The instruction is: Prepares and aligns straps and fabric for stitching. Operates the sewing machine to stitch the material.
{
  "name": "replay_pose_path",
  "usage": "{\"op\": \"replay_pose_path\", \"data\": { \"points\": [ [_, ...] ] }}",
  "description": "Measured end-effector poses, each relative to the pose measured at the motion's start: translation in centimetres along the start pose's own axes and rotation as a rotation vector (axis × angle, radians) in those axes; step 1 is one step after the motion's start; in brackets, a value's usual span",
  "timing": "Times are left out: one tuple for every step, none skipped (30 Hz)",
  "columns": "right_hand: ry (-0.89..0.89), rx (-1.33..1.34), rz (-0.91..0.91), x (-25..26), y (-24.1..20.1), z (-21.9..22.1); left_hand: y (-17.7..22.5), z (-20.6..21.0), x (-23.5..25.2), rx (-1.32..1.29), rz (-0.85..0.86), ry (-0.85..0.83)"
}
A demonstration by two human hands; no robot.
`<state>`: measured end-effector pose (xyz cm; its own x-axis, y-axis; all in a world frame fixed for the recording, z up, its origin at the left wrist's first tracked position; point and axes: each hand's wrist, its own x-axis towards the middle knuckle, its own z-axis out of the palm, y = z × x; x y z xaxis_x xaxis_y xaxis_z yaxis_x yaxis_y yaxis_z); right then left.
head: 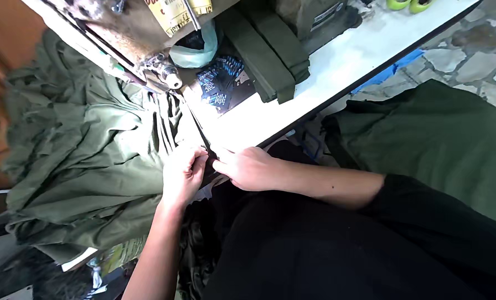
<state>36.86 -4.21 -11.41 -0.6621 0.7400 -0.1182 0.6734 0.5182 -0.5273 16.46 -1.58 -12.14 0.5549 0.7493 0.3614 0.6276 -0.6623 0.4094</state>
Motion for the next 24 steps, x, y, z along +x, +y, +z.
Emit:
{"op": "replay_pose_path", "data": {
  "points": [
    [0.014,-0.003,-0.001,0.0,0.0,0.1,-0.2,0.5,-0.1,-0.006,0.017,0.004],
    [0.018,-0.002,-0.002,0.0,0.0,0.2,-0.4,0.8,-0.3,-0.009,0.029,0.007],
    [0.024,-0.005,-0.006,0.0,0.1,0.2,-0.5,0.8,-0.3,-0.006,0.035,0.011],
    [0.042,-0.009,-0.013,0.0,0.2,0.3,-0.4,0.5,-0.1,-0.006,0.034,0.015],
    [0.071,-0.007,-0.024,-0.1,0.2,0.6,-0.2,0.3,0.0,-0.009,0.030,0.018],
    [0.092,-0.008,-0.029,-0.1,0.3,0.8,0.0,0.2,0.1,-0.006,0.031,0.016],
    [0.093,-0.010,-0.024,-0.1,0.2,0.8,0.0,0.4,0.2,0.000,0.036,0.009],
    [0.099,-0.010,-0.022,-0.1,0.2,0.9,-0.2,0.7,0.0,0.008,0.046,-0.005],
    [0.111,-0.012,-0.026,-0.1,0.2,0.9,-0.4,0.9,-0.1,0.011,0.051,-0.022],
    [0.122,-0.012,-0.030,-0.1,0.2,1.0,-0.5,0.9,-0.2,0.008,0.054,-0.039],
    [0.140,-0.011,-0.040,-0.1,0.3,1.2,-0.6,0.8,-0.3,-0.008,0.053,-0.059],
    [0.172,-0.006,-0.055,-0.2,0.4,1.4,-0.6,0.5,-0.4,-0.037,0.039,-0.075],
    [0.200,-0.002,-0.069,-0.2,0.4,1.6,-0.7,0.1,-0.4,-0.072,0.013,-0.089],
    [0.206,0.001,-0.077,-0.2,0.5,1.7,-0.7,-0.5,-0.2,-0.104,-0.029,-0.111],
    [0.195,-0.004,-0.078,-0.1,0.5,1.6,-0.6,-1.2,0.3,-0.115,-0.076,-0.131],
    [0.186,-0.017,-0.078,-0.1,0.4,1.6,-0.7,-1.8,1.0,-0.098,-0.111,-0.138],
    [0.154,-0.029,-0.065,-0.1,0.3,1.3,-1.0,-2.1,1.8,-0.055,-0.122,-0.129],
    [0.137,-0.042,-0.055,-0.1,0.2,1.2,-1.4,-2.3,2.6,-0.006,-0.113,-0.124],
    [0.139,-0.057,-0.054,-0.1,0.2,1.2,-2.1,-2.2,3.3,0.036,-0.087,-0.117],
    [0.151,-0.070,-0.056,-0.1,0.2,1.3,-2.9,-1.8,3.8,0.071,-0.049,-0.112],
    [0.148,-0.069,-0.056,-0.1,0.2,1.3,-3.6,-1.3,4.1,0.102,-0.021,-0.117],
    [0.129,-0.061,-0.051,-0.1,0.2,1.1,-4.1,-0.8,4.2,0.116,-0.007,-0.131],
    [0.104,-0.052,-0.046,-0.1,0.2,1.0,-4.3,-0.2,4.0,0.123,0.008,-0.138],
    [0.097,-0.053,-0.048,-0.2,0.3,0.9,-4.1,0.2,3.6,0.123,0.015,-0.140]
  ]
}}
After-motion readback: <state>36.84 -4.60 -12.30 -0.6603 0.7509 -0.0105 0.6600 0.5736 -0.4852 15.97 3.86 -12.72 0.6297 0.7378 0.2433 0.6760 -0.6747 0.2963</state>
